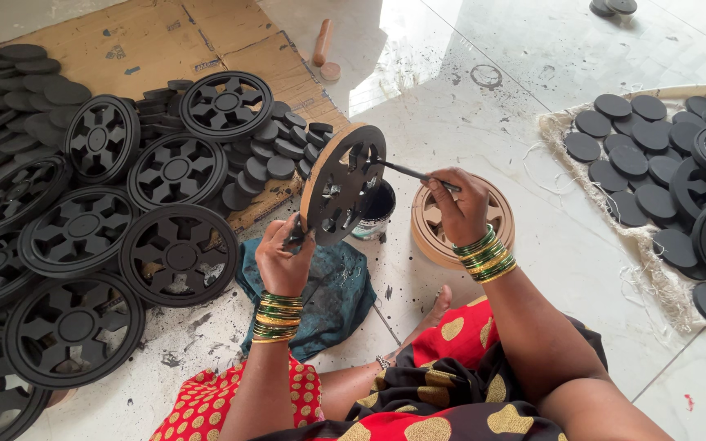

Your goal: The person sits on the floor painting wooden wheel-shaped craft discs black. They hold each disc in one hand and apply black paint with a brush, dipping the brush into a paint container, then set finished discs with a large pile of already painted black discs.

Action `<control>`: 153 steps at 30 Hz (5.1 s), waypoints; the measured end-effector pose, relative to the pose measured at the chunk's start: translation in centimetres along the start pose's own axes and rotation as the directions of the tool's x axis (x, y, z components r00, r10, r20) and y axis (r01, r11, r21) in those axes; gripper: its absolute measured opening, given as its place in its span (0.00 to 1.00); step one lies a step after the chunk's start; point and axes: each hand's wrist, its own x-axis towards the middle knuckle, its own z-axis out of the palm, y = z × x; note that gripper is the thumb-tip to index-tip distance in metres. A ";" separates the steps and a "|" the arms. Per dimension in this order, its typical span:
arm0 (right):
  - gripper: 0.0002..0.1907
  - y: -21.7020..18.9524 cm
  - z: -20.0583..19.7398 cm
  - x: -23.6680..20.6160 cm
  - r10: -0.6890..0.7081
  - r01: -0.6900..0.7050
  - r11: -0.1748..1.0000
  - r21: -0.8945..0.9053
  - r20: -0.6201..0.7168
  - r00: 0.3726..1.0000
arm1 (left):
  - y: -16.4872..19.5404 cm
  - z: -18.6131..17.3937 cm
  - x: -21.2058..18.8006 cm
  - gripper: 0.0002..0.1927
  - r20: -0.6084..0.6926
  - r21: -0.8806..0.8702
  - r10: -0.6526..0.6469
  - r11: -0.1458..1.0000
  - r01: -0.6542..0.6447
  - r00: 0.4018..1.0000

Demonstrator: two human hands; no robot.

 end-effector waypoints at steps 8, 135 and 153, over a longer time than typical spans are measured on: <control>0.03 -0.3 0.2 -0.1 0.062 -0.061 0.998 -0.007 0.019 0.998 | 0.2 -0.1 0.1 0.21 0.006 -0.019 -0.033 0.999 0.034 0.999; 0.05 -6.9 1.8 -0.6 -0.212 0.214 0.977 0.010 0.201 0.956 | -0.1 -0.1 0.2 0.20 -0.024 -0.036 -0.007 0.999 0.006 1.000; 0.06 -8.5 2.0 -0.7 -0.362 0.396 0.917 -0.053 0.312 0.878 | -0.1 -0.1 0.2 0.20 -0.027 -0.049 -0.023 0.999 0.022 0.999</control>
